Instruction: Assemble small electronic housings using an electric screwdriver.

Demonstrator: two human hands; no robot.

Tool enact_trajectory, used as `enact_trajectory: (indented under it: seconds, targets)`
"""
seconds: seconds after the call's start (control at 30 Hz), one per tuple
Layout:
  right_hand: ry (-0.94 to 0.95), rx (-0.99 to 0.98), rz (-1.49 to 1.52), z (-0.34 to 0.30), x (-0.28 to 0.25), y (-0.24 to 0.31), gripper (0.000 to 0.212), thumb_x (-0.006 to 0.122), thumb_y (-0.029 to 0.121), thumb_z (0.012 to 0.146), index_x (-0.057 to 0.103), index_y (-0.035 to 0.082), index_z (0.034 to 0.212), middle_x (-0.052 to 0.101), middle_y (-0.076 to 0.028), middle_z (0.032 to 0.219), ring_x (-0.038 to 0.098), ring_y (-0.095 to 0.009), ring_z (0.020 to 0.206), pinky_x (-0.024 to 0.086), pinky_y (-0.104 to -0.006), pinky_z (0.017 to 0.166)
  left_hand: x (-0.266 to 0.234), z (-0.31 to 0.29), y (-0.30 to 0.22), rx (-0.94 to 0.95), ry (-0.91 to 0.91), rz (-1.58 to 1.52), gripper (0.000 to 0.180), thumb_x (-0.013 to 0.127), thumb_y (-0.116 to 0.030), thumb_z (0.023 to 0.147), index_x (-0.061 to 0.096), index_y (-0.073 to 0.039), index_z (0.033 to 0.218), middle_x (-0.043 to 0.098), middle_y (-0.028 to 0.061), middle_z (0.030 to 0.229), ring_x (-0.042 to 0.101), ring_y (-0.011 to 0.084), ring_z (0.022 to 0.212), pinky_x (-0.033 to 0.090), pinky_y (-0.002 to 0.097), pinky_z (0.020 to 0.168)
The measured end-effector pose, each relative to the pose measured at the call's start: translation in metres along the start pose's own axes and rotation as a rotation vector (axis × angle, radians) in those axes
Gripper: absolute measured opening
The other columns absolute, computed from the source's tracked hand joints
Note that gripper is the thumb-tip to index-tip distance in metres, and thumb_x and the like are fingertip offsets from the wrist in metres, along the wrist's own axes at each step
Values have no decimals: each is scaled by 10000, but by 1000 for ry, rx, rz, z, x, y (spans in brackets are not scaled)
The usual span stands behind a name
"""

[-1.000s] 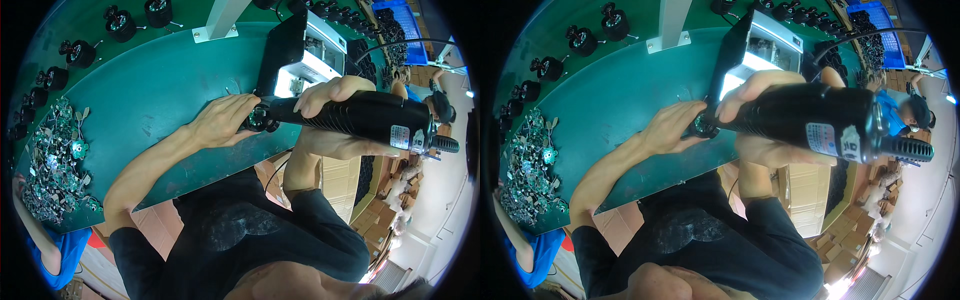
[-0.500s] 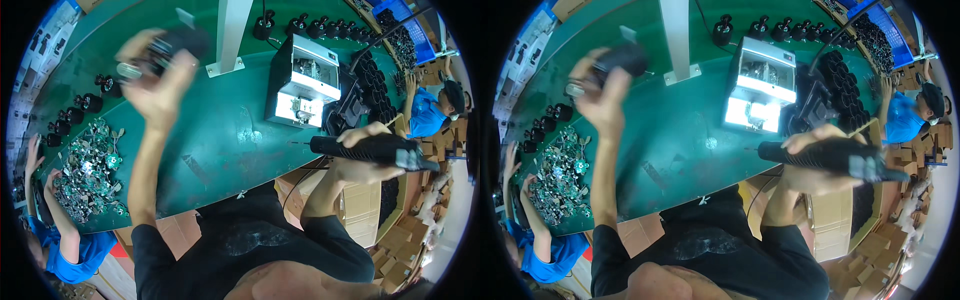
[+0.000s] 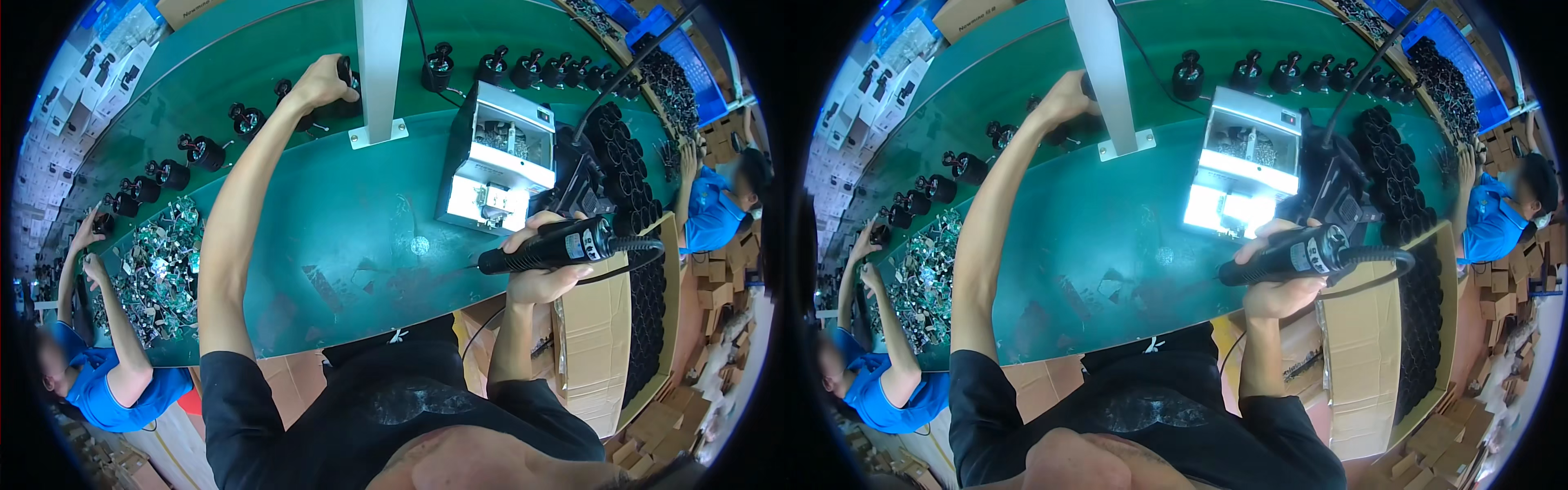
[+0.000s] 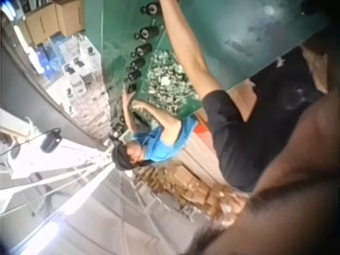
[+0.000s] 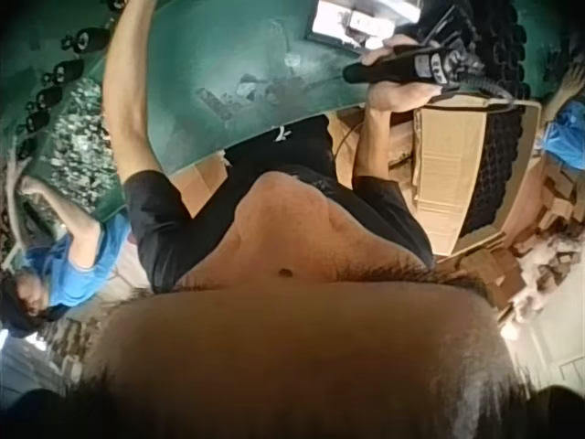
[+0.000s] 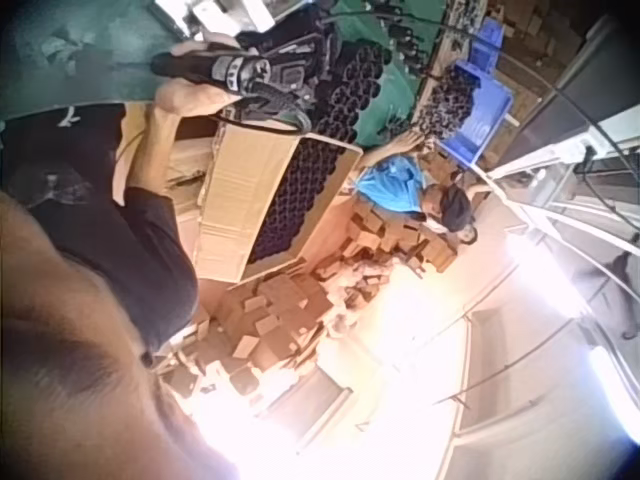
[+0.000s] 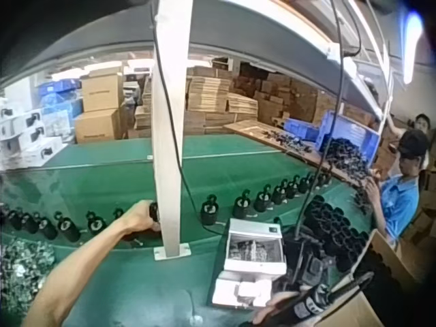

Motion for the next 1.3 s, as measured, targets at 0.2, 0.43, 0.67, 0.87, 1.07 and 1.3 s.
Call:
enact_trajectory:
  seconds: [0.2,0.43,0.67,0.87,1.07,1.3]
  targets:
    - [36,-16,8,0,-4,-3,731,215,691,973,304,86,1374,621,-166,865,569,-169,423,461,-250,376,-21,-6,-35,-47,120,107,441,764,-29,725,640,56,1140,693,157,929,658,319,817,535,379,828]
    - [45,-57,22,-2,-6,-2,736,229,708,968,301,103,1380,610,-158,857,574,-168,431,475,-250,387,-17,43,-56,353,139,123,288,753,-91,795,702,-19,1069,681,127,1049,651,273,914,547,361,865]
    - [59,-94,49,-5,-12,-6,720,247,698,973,282,131,1416,606,-163,874,585,-168,442,484,-248,393,74,108,-39,761,191,406,194,793,-160,789,775,-103,974,680,134,1188,656,302,1067,523,416,944]
    - [7,-87,-4,-3,-5,-3,698,253,692,977,326,155,1417,651,-108,751,567,-143,463,477,-220,458,81,120,-42,858,132,274,203,777,-85,765,762,9,944,690,152,1055,664,301,918,545,356,854]
    - [113,-142,40,-5,-9,-3,699,279,681,979,281,152,1436,620,-153,892,595,-168,460,492,-246,408,50,106,-68,670,201,202,131,787,-89,753,765,28,807,694,110,734,629,245,646,529,341,641]
    - [50,-175,80,-13,-5,7,650,300,655,992,351,154,1403,660,-132,834,615,-160,498,518,-243,470,-158,2,-76,369,-199,230,239,738,-242,861,766,-9,906,664,31,759,537,102,595,446,226,581]
Point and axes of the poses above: each hand's wrist, its own z-axis towards the middle knuckle, its own x-axis out of the palm, y = z × x, the point moved 2 cm from there along z, towards the middle knuckle
